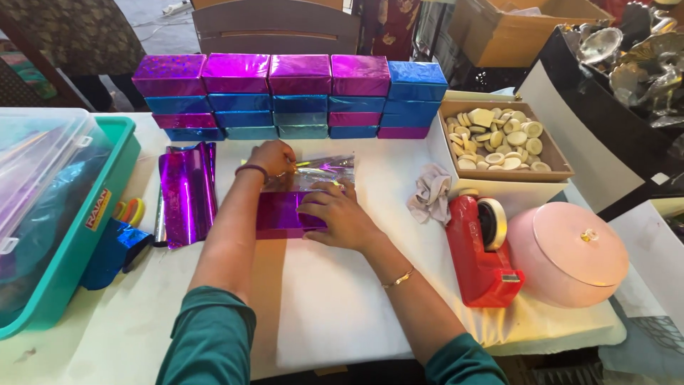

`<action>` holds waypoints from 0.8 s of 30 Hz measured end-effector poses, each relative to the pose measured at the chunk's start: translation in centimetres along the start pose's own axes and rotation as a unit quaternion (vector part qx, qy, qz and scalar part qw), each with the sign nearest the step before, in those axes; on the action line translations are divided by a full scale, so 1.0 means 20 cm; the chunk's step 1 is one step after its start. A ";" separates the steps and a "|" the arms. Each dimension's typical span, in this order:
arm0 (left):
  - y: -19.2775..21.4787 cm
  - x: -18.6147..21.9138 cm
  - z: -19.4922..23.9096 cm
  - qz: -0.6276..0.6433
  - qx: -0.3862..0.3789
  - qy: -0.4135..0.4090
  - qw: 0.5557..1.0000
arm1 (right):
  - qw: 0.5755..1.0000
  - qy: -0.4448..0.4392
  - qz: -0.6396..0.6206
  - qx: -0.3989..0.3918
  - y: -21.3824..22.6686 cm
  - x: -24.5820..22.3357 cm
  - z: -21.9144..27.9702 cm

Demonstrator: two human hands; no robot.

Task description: The person wraps a small rectangular box with shiny purple wrapping paper on a white table. They fold the paper around the box, secure the edges with clear tape from a red dispenser, and then place the finished gift on a stack of other wrapped boxes.

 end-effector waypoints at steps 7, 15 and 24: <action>0.22 0.18 0.15 0.018 0.018 -0.102 0.994 | 1.000 -0.009 -0.016 -0.005 -0.03 0.00 -0.01; 0.52 0.71 0.72 -0.030 0.134 -0.240 0.961 | 0.995 0.029 0.031 0.091 0.12 -0.04 0.02; 0.24 0.69 0.97 -0.120 0.143 -0.233 0.954 | 0.998 -0.048 0.028 -0.012 0.16 -0.04 0.00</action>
Point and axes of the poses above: each hand's wrist, its own z-axis away from the middle knuckle, its own y-axis out of the back of the hand, x = y × z, the point moved 8 cm from there along -z, towards the middle knuckle, and after that the axes turned 8 degrees about -y, right-handed, at the moved point
